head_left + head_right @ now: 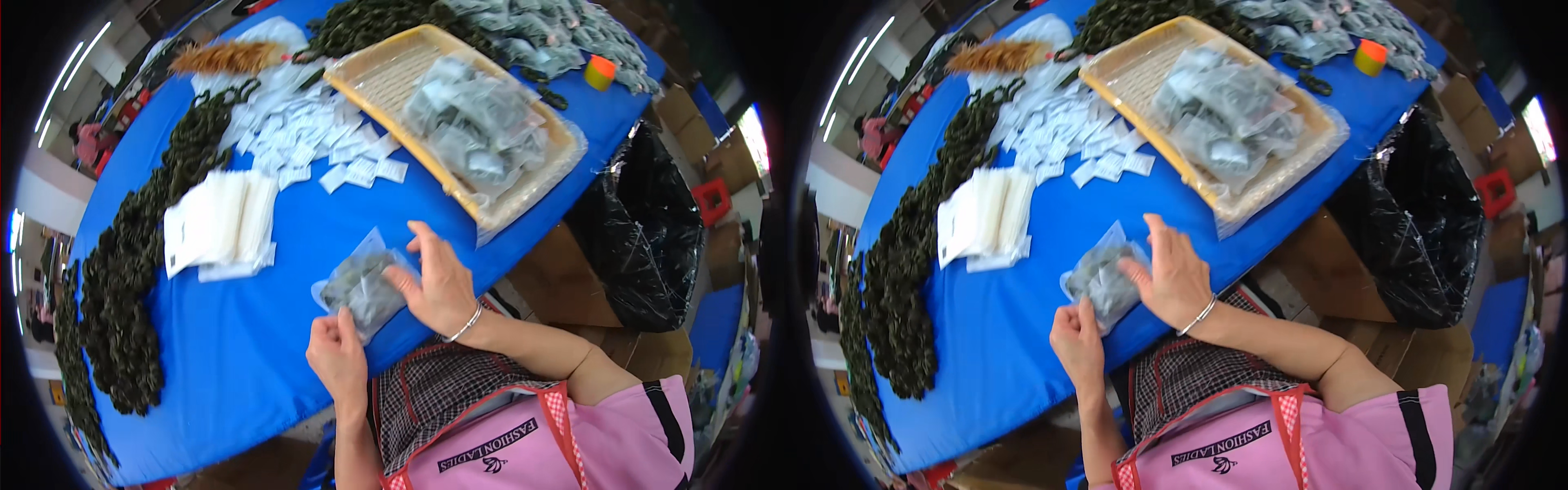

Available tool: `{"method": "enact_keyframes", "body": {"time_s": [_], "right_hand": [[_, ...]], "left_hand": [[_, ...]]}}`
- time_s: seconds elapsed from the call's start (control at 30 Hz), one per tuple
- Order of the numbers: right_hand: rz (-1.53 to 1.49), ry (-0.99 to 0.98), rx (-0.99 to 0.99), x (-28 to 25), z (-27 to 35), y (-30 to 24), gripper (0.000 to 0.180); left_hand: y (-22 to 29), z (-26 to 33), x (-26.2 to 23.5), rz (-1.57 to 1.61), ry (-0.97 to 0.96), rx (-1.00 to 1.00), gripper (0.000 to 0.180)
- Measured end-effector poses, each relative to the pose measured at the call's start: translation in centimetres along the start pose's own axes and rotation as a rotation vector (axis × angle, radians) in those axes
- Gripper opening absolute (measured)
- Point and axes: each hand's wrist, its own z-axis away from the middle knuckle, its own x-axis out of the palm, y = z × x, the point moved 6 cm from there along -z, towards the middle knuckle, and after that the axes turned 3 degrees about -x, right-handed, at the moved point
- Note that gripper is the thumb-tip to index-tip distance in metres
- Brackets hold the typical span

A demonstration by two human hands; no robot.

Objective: The person packs dark green fabric hair scrunchies into small clear plastic bags. They pick up a scrunchie, place it inside a bag, and then move the packaged item to a yellow tray on the table. The process is repeated continuously with multiple items.

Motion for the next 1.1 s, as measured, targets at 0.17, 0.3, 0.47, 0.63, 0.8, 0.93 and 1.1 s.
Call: {"method": "enact_keyframes", "body": {"time_s": [0.17,0.3,0.47,0.63,0.8,0.93,1.1], "right_hand": [[-0.533,-0.468,0.185,4.9,-0.2,2.9,0.048],[-0.622,-0.331,0.130,0.7,-2.1,-0.5,0.047],[-0.671,0.311,0.253,-7.2,-12.3,2.0,0.047],[-0.578,0.068,0.216,-3.4,-12.2,1.2,0.038],[0.138,-0.149,-0.547,7.1,-11.3,-1.6,0.022],[0.565,-0.250,-0.500,12.1,-13.8,-0.3,0.011],[0.713,-0.099,-0.621,11.1,-12.6,-1.1,0.011]], "left_hand": [[0.4,-0.1,0.1,-0.132,0.001,0.005,0.024],[-0.3,0.2,-0.3,-0.196,0.126,0.131,0.021],[0.8,0.8,0.2,-0.201,0.156,0.163,0.019],[-0.1,1.1,0.4,-0.177,0.222,0.225,0.016],[0.4,1.3,0.6,-0.196,0.247,0.298,0.014],[-0.2,0.6,-0.5,-0.089,0.055,0.183,0.019],[2.5,-6.1,-5.6,-0.070,0.069,0.305,0.018]]}}
